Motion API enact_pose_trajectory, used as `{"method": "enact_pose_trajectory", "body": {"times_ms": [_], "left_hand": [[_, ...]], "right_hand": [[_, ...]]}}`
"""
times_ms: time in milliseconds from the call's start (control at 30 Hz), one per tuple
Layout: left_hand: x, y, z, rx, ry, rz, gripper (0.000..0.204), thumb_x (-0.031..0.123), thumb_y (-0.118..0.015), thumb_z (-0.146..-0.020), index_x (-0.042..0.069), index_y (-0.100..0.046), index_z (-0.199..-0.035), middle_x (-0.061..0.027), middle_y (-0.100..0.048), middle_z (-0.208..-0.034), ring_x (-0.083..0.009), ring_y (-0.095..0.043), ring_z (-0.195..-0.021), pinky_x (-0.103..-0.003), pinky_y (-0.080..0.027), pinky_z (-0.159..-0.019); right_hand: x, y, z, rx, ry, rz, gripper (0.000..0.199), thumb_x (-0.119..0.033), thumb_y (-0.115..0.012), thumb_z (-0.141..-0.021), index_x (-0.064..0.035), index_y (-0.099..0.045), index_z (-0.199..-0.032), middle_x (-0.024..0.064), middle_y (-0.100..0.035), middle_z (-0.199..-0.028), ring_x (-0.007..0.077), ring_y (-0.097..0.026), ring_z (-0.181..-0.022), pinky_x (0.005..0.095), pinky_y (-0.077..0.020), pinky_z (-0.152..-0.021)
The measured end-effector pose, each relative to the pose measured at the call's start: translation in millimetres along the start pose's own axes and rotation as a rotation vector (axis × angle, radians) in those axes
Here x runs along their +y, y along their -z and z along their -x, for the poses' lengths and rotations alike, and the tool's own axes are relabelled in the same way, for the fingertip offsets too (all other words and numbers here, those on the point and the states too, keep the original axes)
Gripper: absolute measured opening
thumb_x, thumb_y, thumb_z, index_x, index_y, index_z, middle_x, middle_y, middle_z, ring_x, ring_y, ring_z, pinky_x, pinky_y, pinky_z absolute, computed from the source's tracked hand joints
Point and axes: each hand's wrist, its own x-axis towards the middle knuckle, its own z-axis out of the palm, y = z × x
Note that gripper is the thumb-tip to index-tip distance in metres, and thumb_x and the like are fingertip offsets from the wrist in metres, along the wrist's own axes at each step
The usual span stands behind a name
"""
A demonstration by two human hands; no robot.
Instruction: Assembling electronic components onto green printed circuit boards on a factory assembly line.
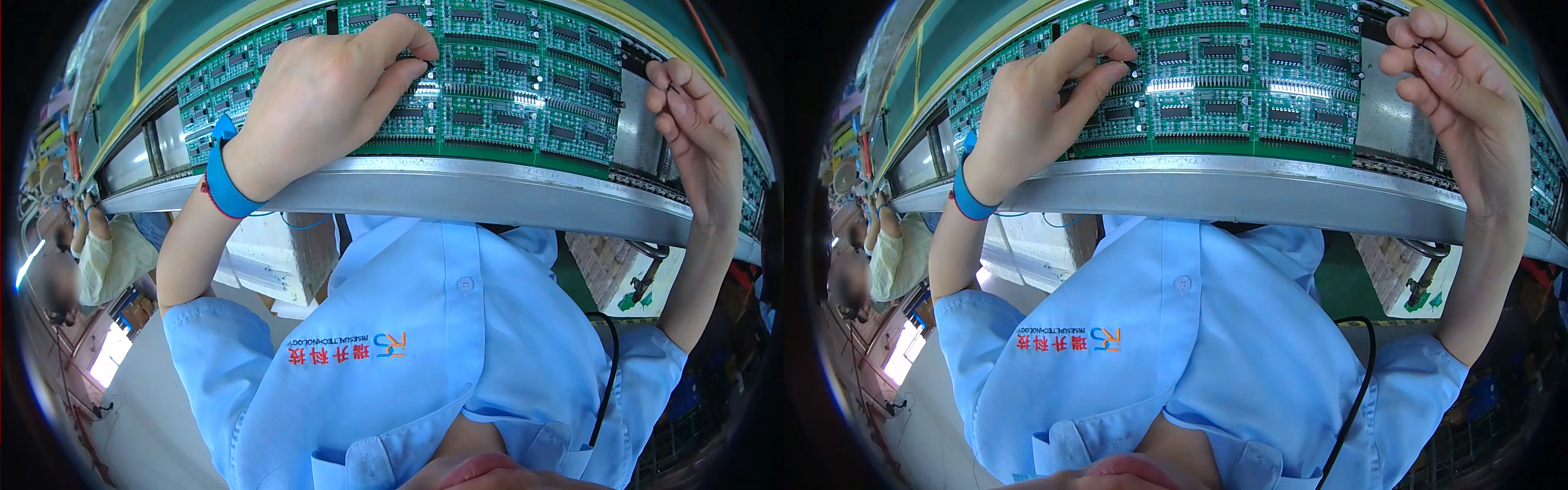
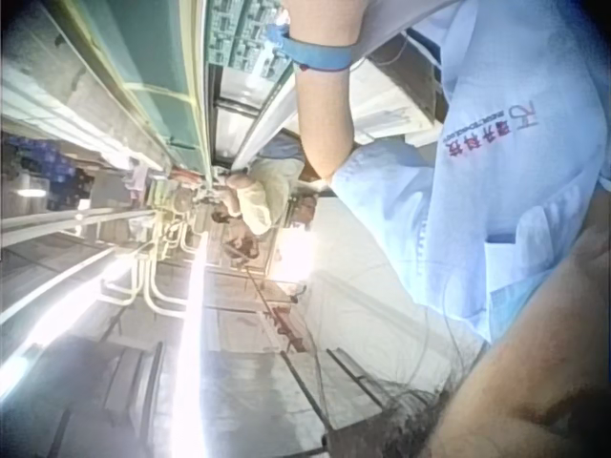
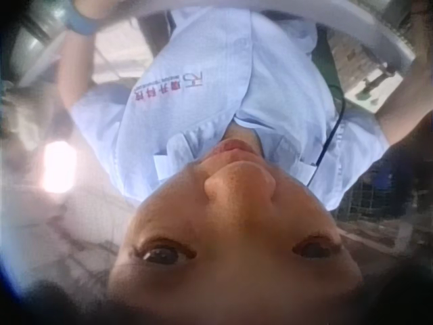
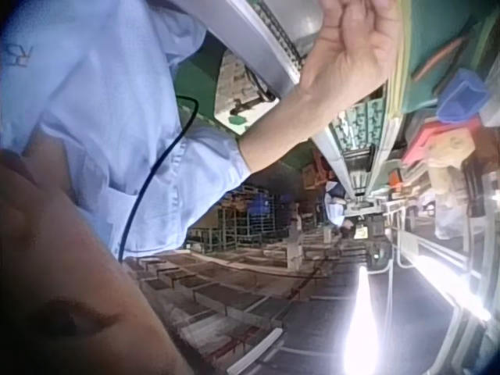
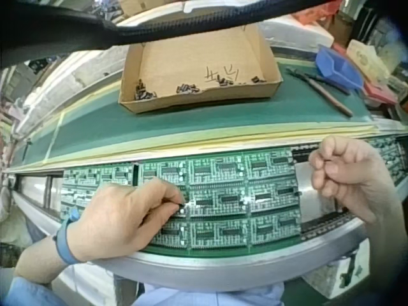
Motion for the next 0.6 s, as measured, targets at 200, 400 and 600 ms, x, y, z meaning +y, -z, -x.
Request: {"method": "enact_pose_trajectory", "body": {"times_ms": [200, 400, 600], "left_hand": [[2.0, 3.1, -0.7, 0.022, -0.147, -0.185, 0.013, 0.011, -0.065, -0.087, 0.012, -0.063, -0.1, -0.0056, -0.06, -0.063, -0.0207, -0.059, -0.052, -0.031, -0.044, -0.047], [2.9, 2.1, -2.1, 0.061, -0.208, -0.259, 0.012, 0.011, -0.065, -0.087, 0.013, -0.063, -0.098, -0.0041, -0.056, -0.058, -0.0196, -0.057, -0.049, -0.032, -0.042, -0.045], [0.4, 5.4, -1.7, 0.025, -0.236, -0.337, 0.013, 0.012, -0.065, -0.086, 0.013, -0.063, -0.098, -0.0028, -0.053, -0.056, -0.0186, -0.055, -0.048, -0.032, -0.041, -0.044]], "right_hand": [[-0.5, 8.9, 2.4, -0.069, 0.028, 0.107, 0.023, -0.018, -0.046, -0.1, -0.0028, -0.05, -0.117, 0.0024, -0.057, -0.099, -0.0006, -0.06, -0.077, 0.0087, -0.0498, -0.063], [2.2, -1.4, 3.2, -0.133, 0.101, 0.144, 0.027, -0.025, -0.042, -0.103, -0.0031, -0.053, -0.112, 0.0049, -0.065, -0.09, 0.0021, -0.062, -0.065, 0.0106, -0.0487, -0.05], [7.8, -2.4, 6.2, -0.075, 0.13, 0.216, 0.026, -0.028, -0.045, -0.102, -0.005, -0.055, -0.106, 0.0034, -0.064, -0.083, 0.0028, -0.059, -0.06, 0.0118, -0.0431, -0.045]]}}
